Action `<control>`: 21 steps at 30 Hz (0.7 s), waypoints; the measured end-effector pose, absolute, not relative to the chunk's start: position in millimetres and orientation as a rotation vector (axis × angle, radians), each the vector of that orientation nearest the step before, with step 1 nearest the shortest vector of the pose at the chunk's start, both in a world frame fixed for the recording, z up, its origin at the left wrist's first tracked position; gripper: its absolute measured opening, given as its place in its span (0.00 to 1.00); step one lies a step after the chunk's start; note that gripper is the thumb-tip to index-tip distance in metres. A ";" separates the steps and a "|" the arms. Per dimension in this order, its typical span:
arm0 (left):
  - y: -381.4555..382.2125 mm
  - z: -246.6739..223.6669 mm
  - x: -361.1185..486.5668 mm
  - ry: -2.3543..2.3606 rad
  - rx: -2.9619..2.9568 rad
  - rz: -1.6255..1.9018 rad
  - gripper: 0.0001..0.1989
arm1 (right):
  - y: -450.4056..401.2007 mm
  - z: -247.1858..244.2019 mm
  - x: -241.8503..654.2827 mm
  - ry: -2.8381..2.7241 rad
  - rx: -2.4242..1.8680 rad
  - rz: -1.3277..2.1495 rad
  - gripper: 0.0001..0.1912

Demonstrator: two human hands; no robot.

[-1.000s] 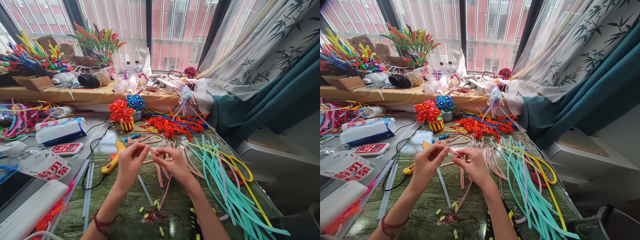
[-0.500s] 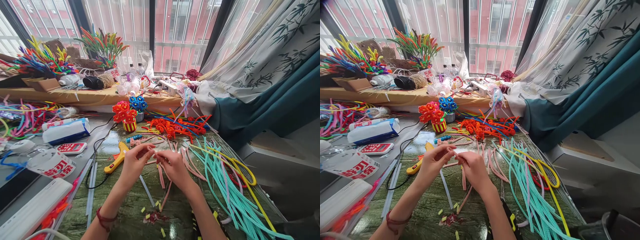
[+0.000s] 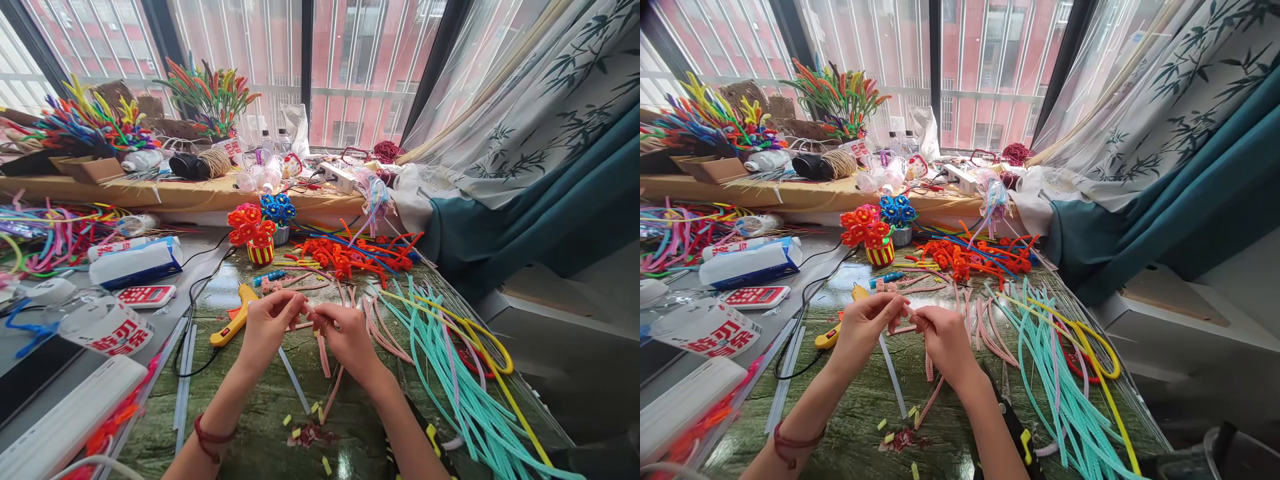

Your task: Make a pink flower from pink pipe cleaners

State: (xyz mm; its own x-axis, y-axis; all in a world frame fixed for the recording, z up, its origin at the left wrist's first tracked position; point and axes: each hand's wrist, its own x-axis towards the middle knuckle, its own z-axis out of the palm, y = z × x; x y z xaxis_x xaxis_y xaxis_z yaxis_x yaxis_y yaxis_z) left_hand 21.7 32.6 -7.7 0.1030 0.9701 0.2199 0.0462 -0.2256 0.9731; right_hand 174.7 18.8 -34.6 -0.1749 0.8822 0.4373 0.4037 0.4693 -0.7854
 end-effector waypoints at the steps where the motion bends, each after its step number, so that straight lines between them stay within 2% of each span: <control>1: 32.6 -7.6 21.9 1.057 1.459 1.269 0.13 | 18.8 -34.6 175.1 -1.766 -1.091 0.641 0.13; 13: 29.1 -6.9 25.4 1.048 1.383 1.218 0.15 | 19.2 -40.1 178.1 -1.766 -1.119 0.543 0.14; 21: 32.4 -14.4 24.2 1.161 1.614 1.208 0.19 | 23.0 -40.0 178.5 -1.749 -1.116 0.755 0.13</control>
